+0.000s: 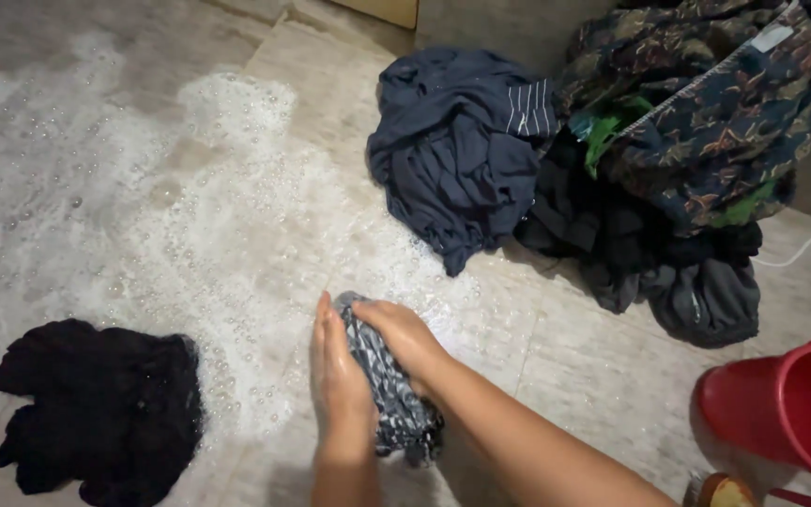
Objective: The recorder is seen washing various pieces of clothing by hand in a bathroom environment.
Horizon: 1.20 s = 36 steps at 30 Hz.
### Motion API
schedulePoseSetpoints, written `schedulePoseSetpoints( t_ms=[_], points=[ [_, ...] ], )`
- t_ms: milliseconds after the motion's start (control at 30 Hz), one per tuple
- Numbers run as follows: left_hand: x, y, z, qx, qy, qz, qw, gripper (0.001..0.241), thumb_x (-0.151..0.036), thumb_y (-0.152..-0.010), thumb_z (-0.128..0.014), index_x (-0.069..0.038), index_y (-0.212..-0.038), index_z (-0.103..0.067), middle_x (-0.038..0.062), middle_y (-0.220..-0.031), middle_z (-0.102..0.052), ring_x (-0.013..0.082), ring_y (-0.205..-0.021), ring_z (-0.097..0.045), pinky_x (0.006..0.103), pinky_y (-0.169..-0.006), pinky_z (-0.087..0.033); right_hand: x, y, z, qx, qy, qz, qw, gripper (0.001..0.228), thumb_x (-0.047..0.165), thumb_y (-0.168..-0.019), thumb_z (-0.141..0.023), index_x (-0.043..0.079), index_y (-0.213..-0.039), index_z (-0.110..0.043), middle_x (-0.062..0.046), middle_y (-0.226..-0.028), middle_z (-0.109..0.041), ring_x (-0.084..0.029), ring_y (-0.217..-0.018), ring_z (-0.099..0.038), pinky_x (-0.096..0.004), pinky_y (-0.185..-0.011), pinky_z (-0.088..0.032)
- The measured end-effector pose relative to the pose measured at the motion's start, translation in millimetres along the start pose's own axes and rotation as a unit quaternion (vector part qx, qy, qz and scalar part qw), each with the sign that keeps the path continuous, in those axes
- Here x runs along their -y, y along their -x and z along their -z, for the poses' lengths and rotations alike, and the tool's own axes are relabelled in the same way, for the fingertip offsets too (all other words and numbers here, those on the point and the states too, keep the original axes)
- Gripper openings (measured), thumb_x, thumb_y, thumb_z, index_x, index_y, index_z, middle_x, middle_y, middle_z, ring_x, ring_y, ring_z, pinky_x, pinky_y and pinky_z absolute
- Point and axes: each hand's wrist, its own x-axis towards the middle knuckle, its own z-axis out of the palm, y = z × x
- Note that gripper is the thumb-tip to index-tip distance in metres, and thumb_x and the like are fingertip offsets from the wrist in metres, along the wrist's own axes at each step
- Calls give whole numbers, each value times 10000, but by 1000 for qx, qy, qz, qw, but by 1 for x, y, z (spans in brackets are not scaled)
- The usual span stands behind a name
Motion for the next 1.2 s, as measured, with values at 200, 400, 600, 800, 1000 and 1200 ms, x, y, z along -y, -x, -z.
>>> schedulePoseSetpoints(
  t_ms=[200,400,600,800,1000,1200],
  points=[
    [48,41,21,-54,-336,-458,821,395,-293,-1084,-453,-1,-1315,-584,243,-1394,-550,431,-1309,-509,549,-1153,-378,-43,56,19,-58,278,425,859,440,277,-925,-580,15,-1264,-679,-238,-1252,-606,-378,-1188,-566,-449,-1071,-426],
    [99,36,29,-101,-437,-390,804,480,-386,-922,-496,-152,-1296,-687,156,-1096,-635,379,-1085,-524,551,-1022,-353,-93,25,41,-89,488,495,714,435,278,-894,-617,47,-1260,-669,-236,-1401,-549,-469,-1330,-454,-639,-1144,-248],
    [105,13,28,-105,-450,-330,823,401,-367,-934,-494,-139,-1204,-685,141,-1029,-663,382,-964,-556,554,-913,-388,-65,5,30,-113,519,496,687,352,323,-849,-652,59,-1078,-693,-196,-1259,-594,-433,-1191,-490,-585,-1050,-306],
    [103,-8,25,-122,-445,-263,847,314,-374,-905,-524,-103,-959,-672,172,-916,-675,412,-890,-605,553,-862,-443,-37,-10,15,-98,546,438,708,204,303,-848,-652,111,-784,-672,-117,-929,-598,-353,-944,-529,-518,-862,-358],
    [90,-29,21,-102,-425,-164,885,367,-390,-889,-540,-73,-944,-717,201,-899,-725,417,-854,-673,514,-804,-513,-21,-30,11,-61,587,427,685,218,326,-835,-610,162,-772,-738,-53,-843,-670,-336,-885,-561,-510,-735,-356],
    [64,-49,12,-92,-464,-14,881,451,-436,-938,-455,-103,-1023,-747,204,-1036,-738,437,-979,-678,531,-889,-516,-7,-53,1,-36,583,316,747,301,397,-835,-587,189,-772,-795,-80,-859,-730,-328,-900,-629,-488,-778,-430]
  ],
)
